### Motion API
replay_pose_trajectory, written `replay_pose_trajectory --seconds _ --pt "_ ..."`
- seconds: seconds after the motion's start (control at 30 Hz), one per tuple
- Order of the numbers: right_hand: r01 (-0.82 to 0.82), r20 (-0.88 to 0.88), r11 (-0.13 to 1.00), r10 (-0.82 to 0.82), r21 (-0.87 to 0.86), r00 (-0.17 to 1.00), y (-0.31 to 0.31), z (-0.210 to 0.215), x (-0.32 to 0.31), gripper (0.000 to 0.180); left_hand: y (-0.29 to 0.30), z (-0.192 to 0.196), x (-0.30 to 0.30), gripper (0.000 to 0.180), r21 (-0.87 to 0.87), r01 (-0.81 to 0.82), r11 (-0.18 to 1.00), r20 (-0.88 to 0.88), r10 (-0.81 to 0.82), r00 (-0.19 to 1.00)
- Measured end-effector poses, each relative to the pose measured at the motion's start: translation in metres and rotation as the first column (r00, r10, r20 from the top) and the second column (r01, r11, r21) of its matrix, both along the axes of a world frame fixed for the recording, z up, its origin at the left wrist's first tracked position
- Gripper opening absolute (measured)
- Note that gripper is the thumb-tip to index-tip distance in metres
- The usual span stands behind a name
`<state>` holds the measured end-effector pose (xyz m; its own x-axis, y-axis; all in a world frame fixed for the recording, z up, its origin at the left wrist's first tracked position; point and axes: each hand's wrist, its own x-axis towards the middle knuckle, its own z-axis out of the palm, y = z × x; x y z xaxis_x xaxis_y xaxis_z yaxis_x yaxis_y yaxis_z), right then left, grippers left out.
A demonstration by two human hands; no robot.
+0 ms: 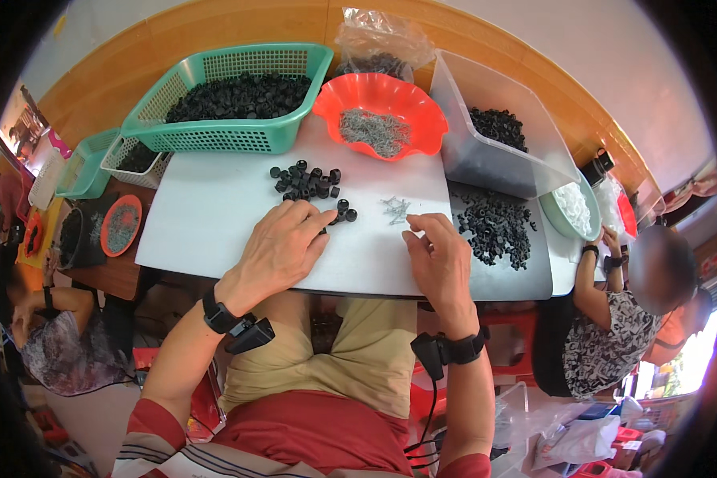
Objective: Assembling small black plastic and silver components by hand at a workbench.
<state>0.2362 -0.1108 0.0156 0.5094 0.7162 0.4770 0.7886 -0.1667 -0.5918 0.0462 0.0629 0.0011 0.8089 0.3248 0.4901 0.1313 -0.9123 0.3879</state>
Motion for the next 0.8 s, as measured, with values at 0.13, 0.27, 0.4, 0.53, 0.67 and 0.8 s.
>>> replay_pose_trajectory --seconds 0.13,0.27,0.4,0.53,0.67,0.8 --pt "-0.012 0.096 0.987 0.028 -0.162 0.995 0.011 0.005 0.007 0.028 0.001 -0.002 0.000 0.033 -0.016 0.002 1.000 0.019 -0.001 1.000" --pt "-0.033 0.196 0.959 0.091 -0.282 0.976 0.018 0.010 0.007 0.030 0.002 -0.004 -0.001 0.033 -0.035 0.008 0.999 0.038 -0.007 0.999" --pt "-0.049 0.211 0.943 0.124 -0.328 0.970 0.022 0.014 0.009 0.029 0.003 -0.004 -0.001 0.029 -0.052 0.021 0.998 0.054 -0.018 0.998" --pt "-0.093 0.219 0.916 0.191 -0.390 0.957 0.025 0.017 0.014 0.025 0.003 -0.005 -0.001 0.027 -0.057 0.016 0.998 0.052 -0.013 0.999" --pt "-0.087 0.263 0.893 0.222 -0.442 0.939 0.025 0.016 0.016 0.022 0.003 -0.005 -0.003 0.026 -0.067 0.029 0.997 0.057 -0.026 0.998" --pt "-0.123 0.291 0.911 0.250 -0.393 0.923 0.017 0.019 0.011 0.019 0.003 -0.004 -0.004 0.024 -0.198 0.088 0.976 0.184 -0.051 0.982"
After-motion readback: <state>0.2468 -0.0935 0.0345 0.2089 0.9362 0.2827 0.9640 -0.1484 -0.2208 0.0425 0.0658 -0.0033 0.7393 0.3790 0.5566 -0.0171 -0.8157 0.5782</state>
